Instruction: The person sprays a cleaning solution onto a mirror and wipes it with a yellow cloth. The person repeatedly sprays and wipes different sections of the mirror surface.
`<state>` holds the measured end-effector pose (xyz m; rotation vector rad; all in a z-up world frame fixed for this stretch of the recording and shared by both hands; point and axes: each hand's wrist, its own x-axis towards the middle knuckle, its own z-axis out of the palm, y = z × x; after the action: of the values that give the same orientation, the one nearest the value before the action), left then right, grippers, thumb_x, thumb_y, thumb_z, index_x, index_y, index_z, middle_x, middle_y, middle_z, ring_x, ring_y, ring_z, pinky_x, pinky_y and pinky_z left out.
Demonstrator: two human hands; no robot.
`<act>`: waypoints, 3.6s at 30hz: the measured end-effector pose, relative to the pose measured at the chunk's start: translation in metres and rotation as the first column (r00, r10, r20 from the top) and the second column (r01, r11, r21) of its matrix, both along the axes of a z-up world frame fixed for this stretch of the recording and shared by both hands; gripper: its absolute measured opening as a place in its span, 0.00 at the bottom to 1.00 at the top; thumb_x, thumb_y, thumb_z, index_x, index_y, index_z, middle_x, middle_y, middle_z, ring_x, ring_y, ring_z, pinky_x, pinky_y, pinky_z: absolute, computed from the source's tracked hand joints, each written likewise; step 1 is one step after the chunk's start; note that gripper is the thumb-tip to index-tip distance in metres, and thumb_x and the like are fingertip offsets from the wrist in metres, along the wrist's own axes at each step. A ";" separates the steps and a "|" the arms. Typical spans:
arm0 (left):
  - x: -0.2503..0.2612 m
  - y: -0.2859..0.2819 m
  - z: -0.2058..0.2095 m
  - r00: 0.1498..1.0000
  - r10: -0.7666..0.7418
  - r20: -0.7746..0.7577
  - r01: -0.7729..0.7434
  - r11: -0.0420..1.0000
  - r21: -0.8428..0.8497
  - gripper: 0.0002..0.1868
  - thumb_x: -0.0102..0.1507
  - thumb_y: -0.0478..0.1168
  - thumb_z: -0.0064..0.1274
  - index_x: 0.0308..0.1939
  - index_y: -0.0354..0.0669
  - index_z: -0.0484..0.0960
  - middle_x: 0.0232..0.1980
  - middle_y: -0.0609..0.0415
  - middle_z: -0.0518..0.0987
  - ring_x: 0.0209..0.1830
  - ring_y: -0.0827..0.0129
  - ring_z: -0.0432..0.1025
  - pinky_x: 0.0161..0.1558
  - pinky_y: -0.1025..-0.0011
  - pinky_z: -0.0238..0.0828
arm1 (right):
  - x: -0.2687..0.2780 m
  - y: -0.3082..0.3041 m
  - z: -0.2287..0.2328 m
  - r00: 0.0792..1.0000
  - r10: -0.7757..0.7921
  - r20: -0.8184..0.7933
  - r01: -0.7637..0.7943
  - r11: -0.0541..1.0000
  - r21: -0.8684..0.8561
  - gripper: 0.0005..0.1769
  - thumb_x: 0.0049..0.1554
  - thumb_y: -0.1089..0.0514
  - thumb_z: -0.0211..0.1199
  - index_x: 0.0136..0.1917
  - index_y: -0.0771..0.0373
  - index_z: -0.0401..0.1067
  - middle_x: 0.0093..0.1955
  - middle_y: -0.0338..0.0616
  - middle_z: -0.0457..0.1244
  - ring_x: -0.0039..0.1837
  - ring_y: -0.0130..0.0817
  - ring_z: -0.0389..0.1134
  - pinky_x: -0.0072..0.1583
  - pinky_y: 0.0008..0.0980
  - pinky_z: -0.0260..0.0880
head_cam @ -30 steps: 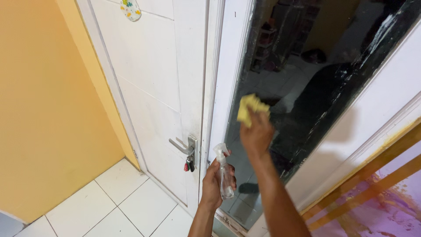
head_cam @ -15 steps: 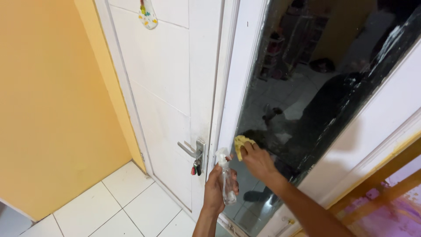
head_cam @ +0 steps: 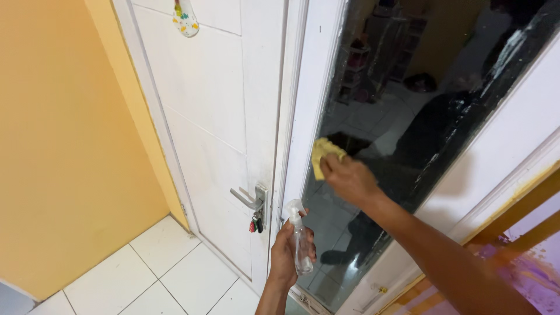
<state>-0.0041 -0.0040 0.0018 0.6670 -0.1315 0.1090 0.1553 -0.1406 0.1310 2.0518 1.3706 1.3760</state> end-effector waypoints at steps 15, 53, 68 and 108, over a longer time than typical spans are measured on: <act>-0.023 -0.003 0.026 1.000 0.013 0.002 -0.013 0.999 0.038 0.34 0.66 0.58 0.37 0.68 0.37 0.70 0.28 0.51 0.73 0.17 0.68 0.70 0.21 0.70 0.71 | 0.001 -0.016 0.123 0.983 -0.176 0.047 0.174 0.983 0.061 0.22 0.55 0.62 0.64 0.63 0.67 0.75 0.47 0.44 0.65 0.44 0.35 0.72 0.39 0.31 0.75; 0.000 -0.019 0.116 0.927 0.104 0.362 -0.078 0.993 -0.086 0.35 0.71 0.64 0.35 0.72 0.42 0.63 0.35 0.53 0.75 0.21 0.73 0.71 0.21 0.74 0.72 | 0.010 -0.007 0.129 0.974 -0.194 -0.113 0.197 0.980 0.012 0.21 0.54 0.64 0.61 0.61 0.69 0.73 0.48 0.46 0.67 0.40 0.39 0.73 0.36 0.33 0.74; 0.005 -0.025 0.096 0.915 -0.005 0.403 0.061 0.990 -0.127 0.35 0.71 0.52 0.36 0.77 0.35 0.57 0.40 0.49 0.75 0.29 0.68 0.76 0.28 0.70 0.77 | 0.009 -0.014 0.160 0.993 -0.030 0.116 0.007 0.981 0.196 0.18 0.57 0.66 0.64 0.61 0.68 0.77 0.43 0.42 0.65 0.39 0.33 0.69 0.35 0.31 0.69; -0.007 -0.017 0.083 0.944 -0.032 0.328 0.073 0.991 -0.112 0.36 0.71 0.55 0.39 0.77 0.36 0.57 0.39 0.51 0.74 0.21 0.72 0.73 0.21 0.74 0.75 | 0.019 -0.009 0.127 0.991 -0.132 -0.011 0.132 0.982 0.137 0.19 0.57 0.64 0.63 0.62 0.66 0.76 0.45 0.43 0.66 0.40 0.34 0.72 0.37 0.31 0.74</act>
<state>-0.0114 -0.0214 0.0846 0.5173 -0.4577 0.1744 0.1746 -0.1497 0.2579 2.1883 1.1458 1.4468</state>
